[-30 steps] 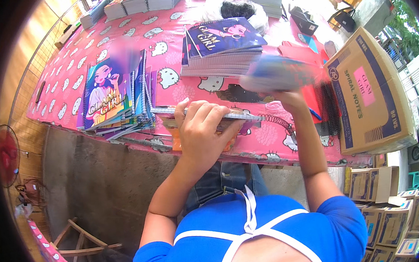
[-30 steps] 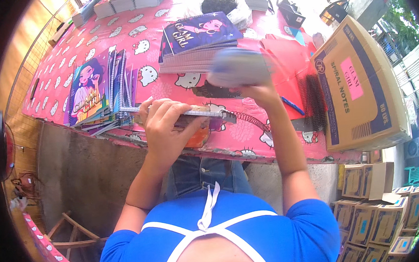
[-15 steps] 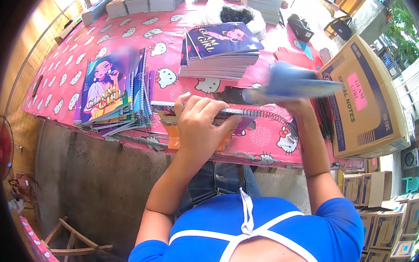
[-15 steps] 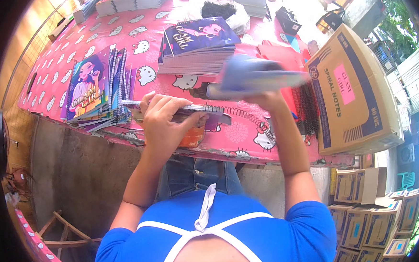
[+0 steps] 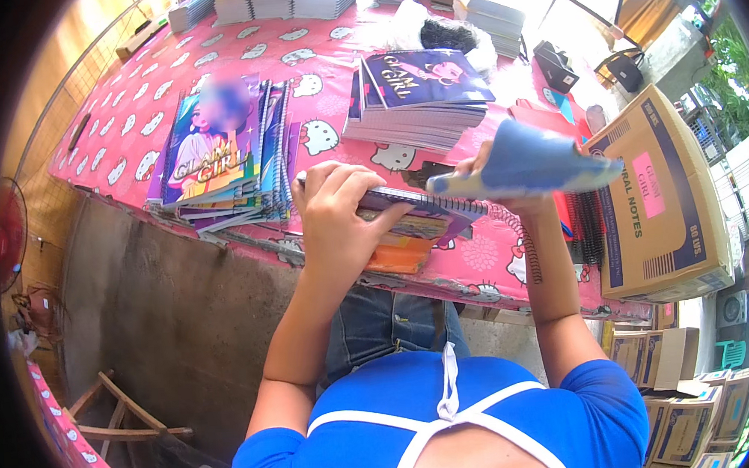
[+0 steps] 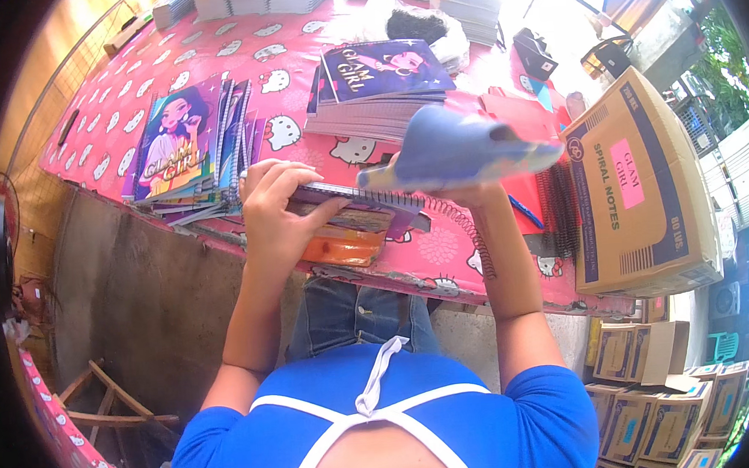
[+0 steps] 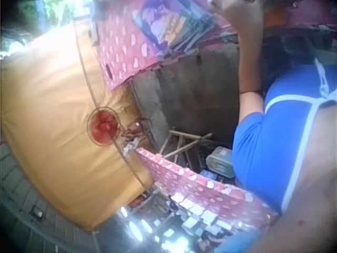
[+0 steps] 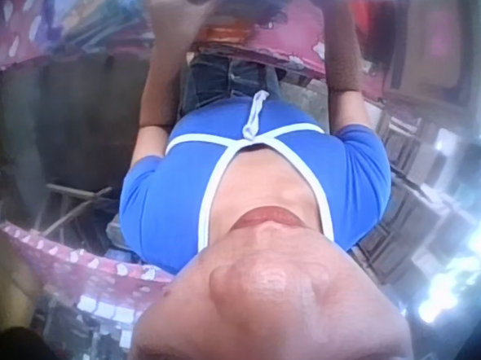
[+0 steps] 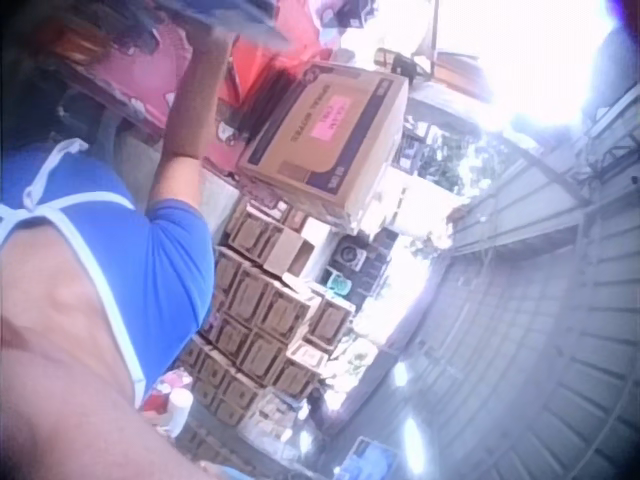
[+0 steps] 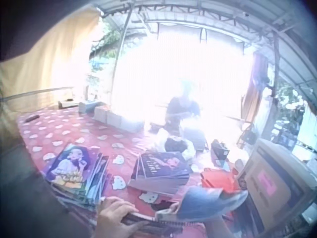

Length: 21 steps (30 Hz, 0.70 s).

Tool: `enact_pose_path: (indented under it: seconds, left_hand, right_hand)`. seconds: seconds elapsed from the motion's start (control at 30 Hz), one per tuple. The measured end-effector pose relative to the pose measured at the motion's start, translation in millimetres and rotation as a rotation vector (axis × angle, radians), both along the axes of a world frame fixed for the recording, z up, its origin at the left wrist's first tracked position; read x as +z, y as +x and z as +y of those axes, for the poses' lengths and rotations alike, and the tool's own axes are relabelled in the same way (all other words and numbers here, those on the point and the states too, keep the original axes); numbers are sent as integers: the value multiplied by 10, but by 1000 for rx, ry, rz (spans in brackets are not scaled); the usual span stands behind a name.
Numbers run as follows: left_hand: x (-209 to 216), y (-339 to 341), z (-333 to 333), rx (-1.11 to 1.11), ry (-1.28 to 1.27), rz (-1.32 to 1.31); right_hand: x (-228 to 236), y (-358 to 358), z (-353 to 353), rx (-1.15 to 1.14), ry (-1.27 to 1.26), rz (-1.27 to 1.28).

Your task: The person picks up notebook pages and covers, aligns them, manually threads a plastic spiral coil through the punched holes, and uses snips to cut the excess binding.

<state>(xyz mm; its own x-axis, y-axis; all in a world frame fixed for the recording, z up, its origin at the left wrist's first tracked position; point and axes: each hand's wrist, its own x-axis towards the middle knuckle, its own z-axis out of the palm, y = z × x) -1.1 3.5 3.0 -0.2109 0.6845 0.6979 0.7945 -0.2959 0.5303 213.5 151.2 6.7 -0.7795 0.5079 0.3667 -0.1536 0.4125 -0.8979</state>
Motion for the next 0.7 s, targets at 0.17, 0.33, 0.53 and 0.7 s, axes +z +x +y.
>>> enact_pose_path:
  seconds: [0.17, 0.33, 0.53, 0.7]
  left_hand:
    - [28, -27, -57, -11, -18, 33]
    - [86, -102, -29, -8, -11, -30]
    - [3, -242, -84, 48, -12, -147]
    - [-64, -287, -118, -8, -30, -389]
  right_hand:
    - [-35, -32, 109, -213, 163, -184]
    - [156, -348, -24, -194, 342, -453]
    - [109, -407, -26, -36, 649, -44]
    - [254, -501, -119, 103, -426, 77]
